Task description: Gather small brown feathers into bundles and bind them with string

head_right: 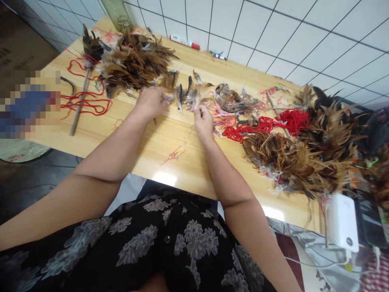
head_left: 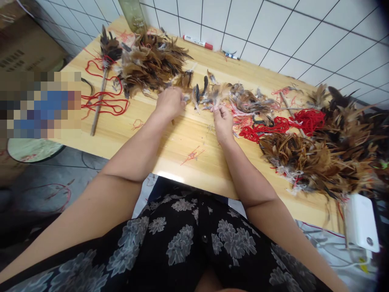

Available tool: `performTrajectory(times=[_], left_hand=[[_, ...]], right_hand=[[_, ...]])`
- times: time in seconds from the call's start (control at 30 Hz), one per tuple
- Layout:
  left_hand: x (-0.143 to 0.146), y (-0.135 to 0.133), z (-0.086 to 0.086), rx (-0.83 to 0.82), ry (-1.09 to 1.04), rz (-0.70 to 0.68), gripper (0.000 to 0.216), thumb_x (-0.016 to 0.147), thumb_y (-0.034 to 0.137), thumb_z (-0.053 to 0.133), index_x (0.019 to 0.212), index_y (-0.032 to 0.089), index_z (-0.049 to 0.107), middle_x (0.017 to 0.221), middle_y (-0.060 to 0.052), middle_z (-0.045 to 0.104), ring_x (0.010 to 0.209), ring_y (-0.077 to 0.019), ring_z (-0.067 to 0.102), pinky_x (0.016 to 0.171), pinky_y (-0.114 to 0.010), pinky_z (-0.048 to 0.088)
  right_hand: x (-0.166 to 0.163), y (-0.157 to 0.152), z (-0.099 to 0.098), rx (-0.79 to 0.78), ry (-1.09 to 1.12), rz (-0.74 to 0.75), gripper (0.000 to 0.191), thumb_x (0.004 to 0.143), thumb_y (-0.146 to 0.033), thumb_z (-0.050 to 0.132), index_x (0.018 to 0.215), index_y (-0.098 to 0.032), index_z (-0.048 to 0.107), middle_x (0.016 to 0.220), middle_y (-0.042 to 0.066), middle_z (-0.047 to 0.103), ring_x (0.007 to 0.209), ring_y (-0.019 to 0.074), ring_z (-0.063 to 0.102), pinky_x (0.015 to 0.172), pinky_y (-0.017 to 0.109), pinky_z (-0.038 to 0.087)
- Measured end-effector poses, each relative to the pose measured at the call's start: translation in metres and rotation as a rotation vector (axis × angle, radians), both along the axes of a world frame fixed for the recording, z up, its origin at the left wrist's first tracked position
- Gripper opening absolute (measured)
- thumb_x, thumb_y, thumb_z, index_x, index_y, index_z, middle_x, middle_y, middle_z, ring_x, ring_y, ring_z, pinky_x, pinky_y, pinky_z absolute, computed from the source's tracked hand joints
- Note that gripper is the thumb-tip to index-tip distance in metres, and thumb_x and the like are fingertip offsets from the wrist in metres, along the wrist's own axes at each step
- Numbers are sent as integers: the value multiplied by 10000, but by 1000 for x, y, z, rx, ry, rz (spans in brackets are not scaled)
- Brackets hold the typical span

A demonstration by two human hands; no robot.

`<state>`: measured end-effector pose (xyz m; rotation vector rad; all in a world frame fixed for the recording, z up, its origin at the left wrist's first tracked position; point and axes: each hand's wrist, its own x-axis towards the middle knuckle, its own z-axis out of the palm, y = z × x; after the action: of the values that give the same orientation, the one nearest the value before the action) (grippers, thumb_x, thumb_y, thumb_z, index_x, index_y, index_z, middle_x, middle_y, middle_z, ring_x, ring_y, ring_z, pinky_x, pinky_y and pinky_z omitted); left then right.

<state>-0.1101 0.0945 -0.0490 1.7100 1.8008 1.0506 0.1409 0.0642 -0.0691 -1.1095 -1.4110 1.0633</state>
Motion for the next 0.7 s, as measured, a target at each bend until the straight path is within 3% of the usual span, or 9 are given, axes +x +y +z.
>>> performTrajectory(times=[0.07, 0.13, 0.23, 0.3, 0.37, 0.47, 0.7], left_hand=[[-5, 4, -2, 46, -126, -7, 350, 839, 190, 916, 731, 258, 590, 737, -16, 504, 1306, -352, 660, 1277, -392, 435], [-8, 2, 5, 62, -172, 20, 341, 834, 90, 888, 728, 252, 607, 707, 9, 466, 1158, -289, 660, 1215, -356, 443], [-4, -5, 23, 70, -296, 53, 326, 869, 95, 900, 744, 242, 638, 699, 21, 551, 864, -218, 620, 956, -332, 537], [4, -12, 34, 19, -505, -23, 351, 904, 172, 942, 749, 238, 634, 679, 17, 595, 724, -188, 587, 743, -303, 525], [16, -19, 41, -89, -706, -160, 381, 930, 239, 987, 770, 222, 641, 684, 7, 640, 651, -158, 593, 631, -269, 488], [34, -28, 47, -203, -849, -305, 390, 944, 269, 1050, 834, 193, 684, 731, 0, 680, 626, -130, 640, 622, -250, 502], [52, -32, 38, -185, -828, -375, 566, 824, 442, 1190, 863, 205, 678, 724, 29, 667, 673, -140, 641, 680, -294, 500]], right_hand=[[0, -2, 1, -17, 11, 7, 650, 1020, -907, 696, 913, -267, 657, 901, 24, 687, 1025, 236, 667, 1056, 421, 632], [0, -3, 3, -23, 20, 7, 650, 1003, -909, 720, 902, -270, 660, 890, 22, 689, 1004, 237, 657, 1065, 429, 632], [0, -4, 4, -2, 11, -8, 675, 977, -942, 723, 897, -274, 665, 868, 13, 671, 963, 229, 634, 1051, 422, 623], [0, -4, 2, 15, -6, -16, 695, 980, -966, 690, 905, -276, 667, 865, 11, 659, 951, 225, 622, 1031, 410, 612], [-1, -3, 1, 21, -24, -20, 705, 993, -975, 658, 914, -275, 673, 867, 11, 656, 947, 221, 614, 1015, 399, 601], [-2, -3, 0, 21, -32, -23, 703, 992, -965, 671, 915, -267, 700, 863, 10, 663, 927, 214, 602, 984, 386, 589], [-5, -1, 2, -29, -35, 16, 616, 989, -858, 793, 880, -252, 769, 881, 25, 728, 964, 222, 653, 980, 379, 599]])
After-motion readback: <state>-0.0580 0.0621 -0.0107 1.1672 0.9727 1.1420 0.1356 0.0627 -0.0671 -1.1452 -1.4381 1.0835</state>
